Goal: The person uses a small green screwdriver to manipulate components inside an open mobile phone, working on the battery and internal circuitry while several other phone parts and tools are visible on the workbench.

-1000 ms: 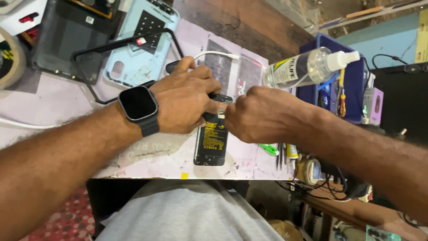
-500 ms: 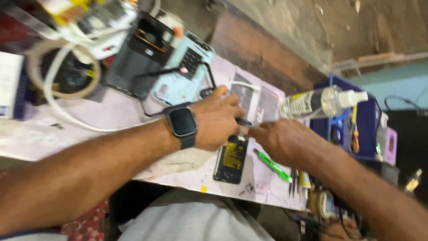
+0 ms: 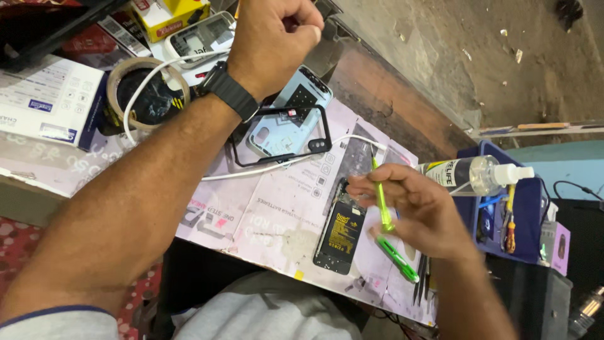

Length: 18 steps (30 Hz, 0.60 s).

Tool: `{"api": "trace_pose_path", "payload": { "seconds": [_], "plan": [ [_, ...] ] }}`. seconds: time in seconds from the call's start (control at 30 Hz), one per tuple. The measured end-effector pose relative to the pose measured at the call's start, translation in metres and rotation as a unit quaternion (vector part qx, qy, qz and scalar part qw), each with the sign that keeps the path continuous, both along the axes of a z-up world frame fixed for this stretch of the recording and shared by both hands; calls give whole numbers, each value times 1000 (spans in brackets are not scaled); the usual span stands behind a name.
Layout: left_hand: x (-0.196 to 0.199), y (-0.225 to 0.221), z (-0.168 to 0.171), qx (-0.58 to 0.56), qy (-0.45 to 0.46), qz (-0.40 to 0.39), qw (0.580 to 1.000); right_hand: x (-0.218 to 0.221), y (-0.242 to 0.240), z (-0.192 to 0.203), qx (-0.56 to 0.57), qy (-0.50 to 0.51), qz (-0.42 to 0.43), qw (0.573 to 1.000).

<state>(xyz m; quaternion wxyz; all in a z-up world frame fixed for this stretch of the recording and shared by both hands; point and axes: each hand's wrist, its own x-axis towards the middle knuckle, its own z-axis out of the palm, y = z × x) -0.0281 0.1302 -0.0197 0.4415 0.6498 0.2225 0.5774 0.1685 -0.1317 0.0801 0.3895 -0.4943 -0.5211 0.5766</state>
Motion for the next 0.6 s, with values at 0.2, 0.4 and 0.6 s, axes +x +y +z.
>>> {"api": "trace_pose_path", "payload": {
  "seconds": [0.2, 0.4, 0.6],
  "plan": [
    [0, 1, -2, 25, 32, 27, 999, -24, 33, -44, 200, -277, -92, 935],
    [-2, -10, 7, 39, 64, 30, 997, -50, 61, -67, 268, -186, -129, 937],
    [-3, -13, 9, 28, 89, 33, 995, -57, 68, -76, 331, -273, -104, 897]
  ]
}}
